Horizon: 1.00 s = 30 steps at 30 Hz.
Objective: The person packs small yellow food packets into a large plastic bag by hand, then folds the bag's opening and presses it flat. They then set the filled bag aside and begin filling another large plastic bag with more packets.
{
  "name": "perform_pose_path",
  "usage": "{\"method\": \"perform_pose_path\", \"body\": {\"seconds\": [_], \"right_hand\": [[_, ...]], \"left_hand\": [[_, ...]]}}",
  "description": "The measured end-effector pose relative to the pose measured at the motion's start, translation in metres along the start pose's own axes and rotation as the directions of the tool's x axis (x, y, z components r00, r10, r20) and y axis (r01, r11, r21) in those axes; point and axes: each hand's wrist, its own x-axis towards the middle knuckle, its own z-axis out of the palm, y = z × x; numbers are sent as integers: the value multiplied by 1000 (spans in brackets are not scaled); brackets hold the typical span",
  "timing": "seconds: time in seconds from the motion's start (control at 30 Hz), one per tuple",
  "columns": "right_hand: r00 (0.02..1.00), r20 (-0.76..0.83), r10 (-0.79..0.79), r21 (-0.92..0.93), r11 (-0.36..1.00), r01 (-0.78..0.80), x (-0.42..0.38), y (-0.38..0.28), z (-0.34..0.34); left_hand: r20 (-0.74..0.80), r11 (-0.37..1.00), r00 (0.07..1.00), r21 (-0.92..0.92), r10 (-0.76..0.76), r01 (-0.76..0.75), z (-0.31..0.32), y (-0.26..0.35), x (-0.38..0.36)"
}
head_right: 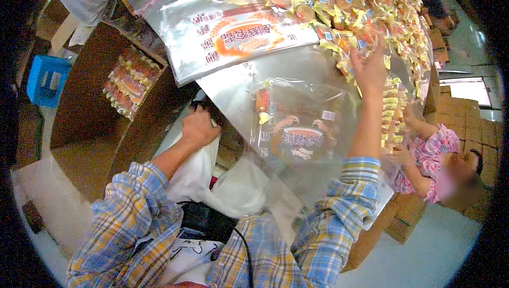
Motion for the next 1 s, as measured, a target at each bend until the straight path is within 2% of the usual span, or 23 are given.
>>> {"method": "perform_pose_path", "body": {"seconds": [0.1,0.13,0.23,0.27,0.37,0.4,0.47,0.53,0.6,0.63,0.67,0.73,0.77,0.83,0.9,0.93,1.0], "right_hand": [[998,-50,-24,12,1000,24,1,10,12],[999,-14,34,45,998,-34,1,6,11],[994,-105,-32,399,914,72,7,32,37],[997,-73,-14,430,902,44,9,42,39],[987,-151,56,469,883,21,0,18,32],[968,-227,105,512,859,27,-2,19,40],[957,-270,-106,283,941,184,-11,31,52],[908,-274,-317,41,939,340,-13,36,61],[900,-266,-344,-9,935,355,-11,36,71],[899,-255,-357,-35,932,360,-11,35,75],[919,-227,-322,-123,946,301,-11,37,76],[952,-152,-267,-76,963,258,-10,40,75],[961,-127,-247,-52,969,243,-4,38,75],[979,-76,-188,-181,968,172,-1,24,77],[993,-26,-114,-312,945,101,-4,14,79],[996,3,-87,-293,952,84,1,19,81],[982,-143,-124,-111,988,109,6,28,73]], "left_hand": [[17,999,999,21,-27,26,0,1,4],[22,999,999,23,-41,40,0,2,6],[97,997,993,38,-68,65,-5,6,10],[81,997,995,57,-58,53,-3,6,11],[76,995,996,92,-34,27,6,8,13],[97,996,995,92,-30,21,6,8,15],[116,998,993,64,-33,26,8,12,13],[96,999,994,12,-54,53,4,13,14],[-65,996,997,81,-36,42,8,12,11],[-137,993,990,115,-23,39,11,12,8],[-33,994,998,90,-56,59,12,10,9],[173,995,980,42,-99,94,-8,14,13],[180,995,980,56,-88,80,-9,16,16],[194,994,978,85,-79,64,-6,14,18],[128,997,991,61,-46,38,4,13,21],[98,998,995,53,-30,25,3,16,17],[30,997,1000,76,2,-4,7,14,15]]}}
